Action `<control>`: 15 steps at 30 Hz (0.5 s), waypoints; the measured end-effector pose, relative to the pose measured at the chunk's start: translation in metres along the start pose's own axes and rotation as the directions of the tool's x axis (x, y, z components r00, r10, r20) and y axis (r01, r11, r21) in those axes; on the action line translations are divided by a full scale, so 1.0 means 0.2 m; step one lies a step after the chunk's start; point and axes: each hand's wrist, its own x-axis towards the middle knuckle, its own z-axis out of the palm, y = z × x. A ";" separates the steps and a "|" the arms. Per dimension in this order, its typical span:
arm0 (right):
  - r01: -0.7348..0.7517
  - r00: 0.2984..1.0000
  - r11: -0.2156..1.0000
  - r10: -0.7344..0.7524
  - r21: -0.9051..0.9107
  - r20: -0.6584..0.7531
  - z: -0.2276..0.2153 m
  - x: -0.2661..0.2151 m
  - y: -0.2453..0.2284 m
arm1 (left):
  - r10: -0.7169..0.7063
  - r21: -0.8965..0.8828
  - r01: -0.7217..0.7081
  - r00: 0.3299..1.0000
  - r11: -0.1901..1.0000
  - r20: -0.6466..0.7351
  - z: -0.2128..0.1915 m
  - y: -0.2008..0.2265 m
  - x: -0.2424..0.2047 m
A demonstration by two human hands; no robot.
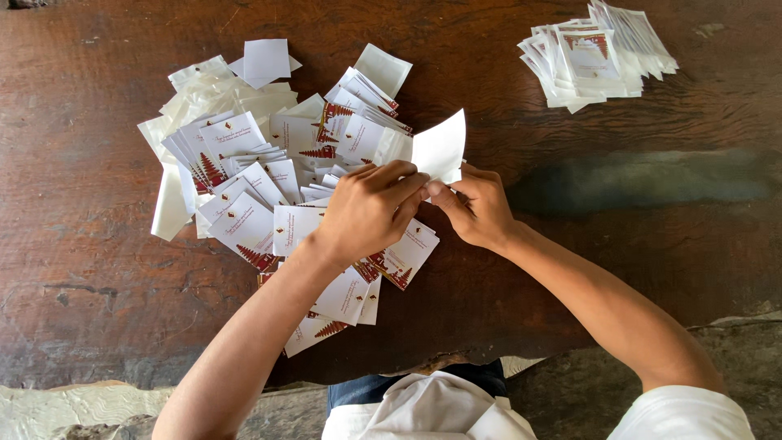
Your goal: The person places individual printed cards into small clear plastic bags by hand and stacks them on a wooden table.
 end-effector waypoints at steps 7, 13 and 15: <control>0.067 0.997 0.998 -0.067 0.001 0.046 -0.01 0.06 -0.10 | -0.241 -0.293 0.264 0.964 0.919 0.113 -0.01 -0.01 0.01; 0.027 0.999 1.000 -0.027 0.002 0.019 0.01 0.02 -0.03 | -0.262 -0.176 0.280 0.958 0.944 0.118 0.01 -0.01 -0.01; 0.024 0.999 1.000 -0.025 -0.014 -0.026 0.00 0.00 0.00 | -0.217 -0.100 0.223 0.974 0.970 0.071 0.03 -0.02 -0.02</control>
